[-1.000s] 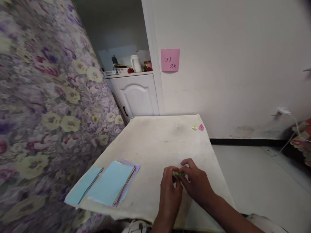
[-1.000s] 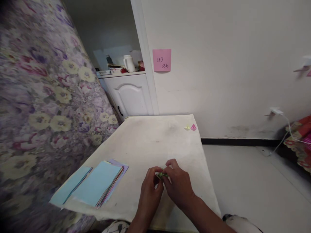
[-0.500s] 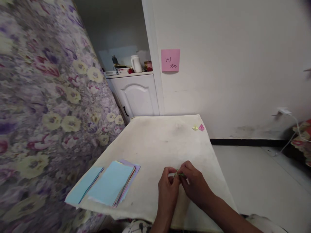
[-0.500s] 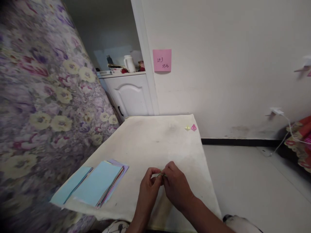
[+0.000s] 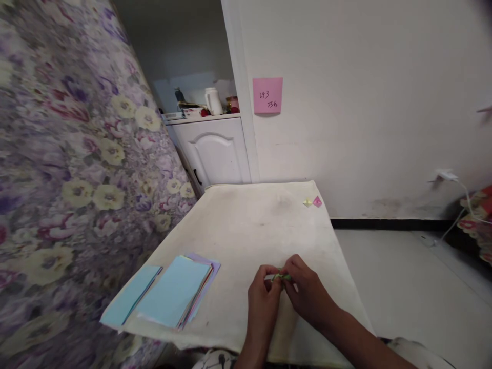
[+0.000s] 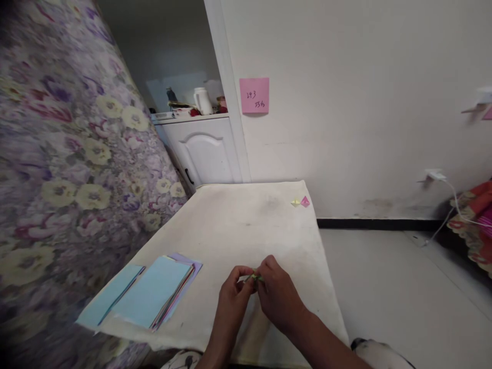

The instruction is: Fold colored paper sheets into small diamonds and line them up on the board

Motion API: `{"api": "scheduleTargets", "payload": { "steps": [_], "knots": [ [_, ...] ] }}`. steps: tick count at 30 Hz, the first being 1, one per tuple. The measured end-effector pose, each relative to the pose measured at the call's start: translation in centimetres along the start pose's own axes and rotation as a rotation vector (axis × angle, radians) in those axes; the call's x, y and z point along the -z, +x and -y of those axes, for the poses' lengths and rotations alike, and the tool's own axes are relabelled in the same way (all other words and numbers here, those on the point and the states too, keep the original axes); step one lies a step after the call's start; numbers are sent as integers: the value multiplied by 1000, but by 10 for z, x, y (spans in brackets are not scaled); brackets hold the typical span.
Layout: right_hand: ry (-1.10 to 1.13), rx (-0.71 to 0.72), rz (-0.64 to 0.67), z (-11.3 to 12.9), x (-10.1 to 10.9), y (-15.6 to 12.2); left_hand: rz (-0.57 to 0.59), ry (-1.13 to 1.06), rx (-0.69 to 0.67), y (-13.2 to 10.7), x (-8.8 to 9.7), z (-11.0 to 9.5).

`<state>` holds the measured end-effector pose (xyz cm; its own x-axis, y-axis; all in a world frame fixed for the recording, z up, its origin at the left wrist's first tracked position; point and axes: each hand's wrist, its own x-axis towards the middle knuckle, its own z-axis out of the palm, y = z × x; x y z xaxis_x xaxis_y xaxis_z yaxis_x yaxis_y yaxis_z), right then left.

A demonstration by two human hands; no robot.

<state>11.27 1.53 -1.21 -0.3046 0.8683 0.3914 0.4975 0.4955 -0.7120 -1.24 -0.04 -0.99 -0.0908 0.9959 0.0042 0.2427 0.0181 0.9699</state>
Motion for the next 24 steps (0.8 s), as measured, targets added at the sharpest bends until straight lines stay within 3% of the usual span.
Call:
{"api": "scheduleTargets", "payload": {
  "steps": [24],
  "knots": [
    [-83,-38,-2,0,-1,0,-15,4,15,2,0,2]
  ]
}}
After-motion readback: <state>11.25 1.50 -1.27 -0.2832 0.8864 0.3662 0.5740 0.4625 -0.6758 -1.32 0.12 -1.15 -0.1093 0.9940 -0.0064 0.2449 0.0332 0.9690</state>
